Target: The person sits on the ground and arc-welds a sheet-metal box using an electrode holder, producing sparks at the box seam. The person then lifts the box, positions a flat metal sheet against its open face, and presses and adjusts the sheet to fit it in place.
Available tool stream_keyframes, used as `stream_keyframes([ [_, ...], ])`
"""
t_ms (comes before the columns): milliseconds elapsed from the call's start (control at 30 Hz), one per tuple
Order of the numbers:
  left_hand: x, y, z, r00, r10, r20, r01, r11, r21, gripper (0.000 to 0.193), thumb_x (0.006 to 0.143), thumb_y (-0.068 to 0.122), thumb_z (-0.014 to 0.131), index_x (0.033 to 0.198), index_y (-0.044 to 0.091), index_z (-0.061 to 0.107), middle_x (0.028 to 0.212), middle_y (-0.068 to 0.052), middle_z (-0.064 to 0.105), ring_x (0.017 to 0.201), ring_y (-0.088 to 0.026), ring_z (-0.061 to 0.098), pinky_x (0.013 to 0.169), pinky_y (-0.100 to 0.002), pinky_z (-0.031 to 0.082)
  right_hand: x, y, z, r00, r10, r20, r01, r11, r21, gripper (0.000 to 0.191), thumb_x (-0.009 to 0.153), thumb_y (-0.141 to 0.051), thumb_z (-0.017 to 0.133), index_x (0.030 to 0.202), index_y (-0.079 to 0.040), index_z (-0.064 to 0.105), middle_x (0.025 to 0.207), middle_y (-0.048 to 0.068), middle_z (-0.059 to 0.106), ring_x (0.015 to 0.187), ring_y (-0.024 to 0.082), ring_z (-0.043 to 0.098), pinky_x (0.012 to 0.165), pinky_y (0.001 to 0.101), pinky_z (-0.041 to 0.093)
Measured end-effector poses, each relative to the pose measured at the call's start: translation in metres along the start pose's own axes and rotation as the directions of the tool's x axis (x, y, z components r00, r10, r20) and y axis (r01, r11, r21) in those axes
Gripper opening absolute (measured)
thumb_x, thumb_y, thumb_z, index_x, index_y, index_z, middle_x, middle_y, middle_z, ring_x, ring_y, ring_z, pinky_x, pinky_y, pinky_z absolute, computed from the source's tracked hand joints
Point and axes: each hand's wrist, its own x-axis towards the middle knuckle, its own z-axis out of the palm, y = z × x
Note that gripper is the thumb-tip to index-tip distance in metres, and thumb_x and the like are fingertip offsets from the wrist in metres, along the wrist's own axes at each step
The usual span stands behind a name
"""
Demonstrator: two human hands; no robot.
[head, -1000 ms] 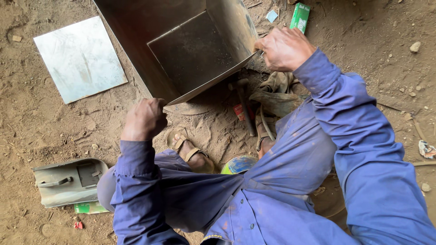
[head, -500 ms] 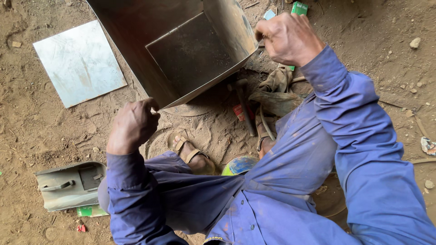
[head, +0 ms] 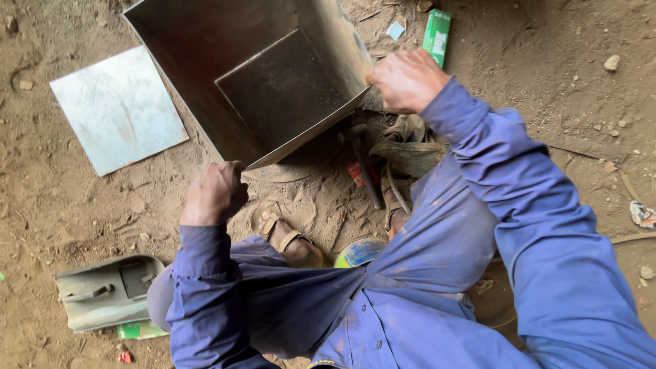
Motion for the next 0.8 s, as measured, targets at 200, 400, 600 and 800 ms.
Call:
stream_keyframes([
  [200, -0.003, 0.007, -0.008, 0.998, 0.045, -0.034, -0.046, 0.999, -0.027, 0.035, 0.087, 0.019, 0.075, 0.12, 0.006, 0.07, 0.091, -0.02, 0.07, 0.083, -0.033, 0.068, 0.071, -0.044, 0.058, -0.004, 0.003, 0.005, 0.999, 0.05, 0.007, -0.051, 0.998, 0.049, 0.047, 0.073, 0.004, 0.059, 0.113, -0.011, 0.078, 0.054, 0.006, 0.061, 0.042, 0.018, 0.051, 0.037, 0.0347, 0.045],
  [400, -0.008, 0.011, -0.023, 0.997, 0.076, -0.023, -0.078, 0.993, -0.09, 0.034, 0.087, 0.017, 0.076, 0.119, 0.007, 0.072, 0.094, -0.016, 0.074, 0.083, -0.027, 0.069, 0.076, -0.041, 0.059, -0.011, 0.009, -0.001, 0.987, -0.012, -0.158, 0.027, 0.996, 0.089, 0.04, 0.071, 0.005, 0.059, 0.103, -0.009, 0.08, 0.053, 0.006, 0.059, 0.041, 0.016, 0.049, 0.039, 0.0344, 0.045],
  [600, -0.006, 0.013, -0.034, 0.993, 0.002, 0.12, 0.018, 0.986, -0.167, 0.029, 0.095, 0.019, 0.071, 0.122, 0.009, 0.071, 0.096, -0.013, 0.076, 0.075, -0.024, 0.072, 0.072, -0.037, 0.061, -0.013, 0.011, -0.006, 0.984, 0.011, -0.177, 0.008, 0.994, 0.111, 0.034, 0.077, 0.006, 0.055, 0.095, -0.008, 0.08, 0.051, 0.009, 0.056, 0.04, 0.019, 0.05, 0.039, 0.0378, 0.046],
  [800, 0.0, 0.021, -0.027, 0.999, 0.037, 0.034, -0.034, 0.995, -0.09, 0.032, 0.086, 0.017, 0.076, 0.116, 0.007, 0.073, 0.095, -0.017, 0.076, 0.082, -0.028, 0.071, 0.076, -0.042, 0.058, -0.007, 0.009, 0.0, 0.993, -0.003, -0.12, 0.012, 0.997, 0.07, 0.024, 0.067, -0.001, 0.061, 0.085, -0.006, 0.076, 0.059, 0.01, 0.058, 0.049, 0.022, 0.057, 0.045, 0.0406, 0.05],
])
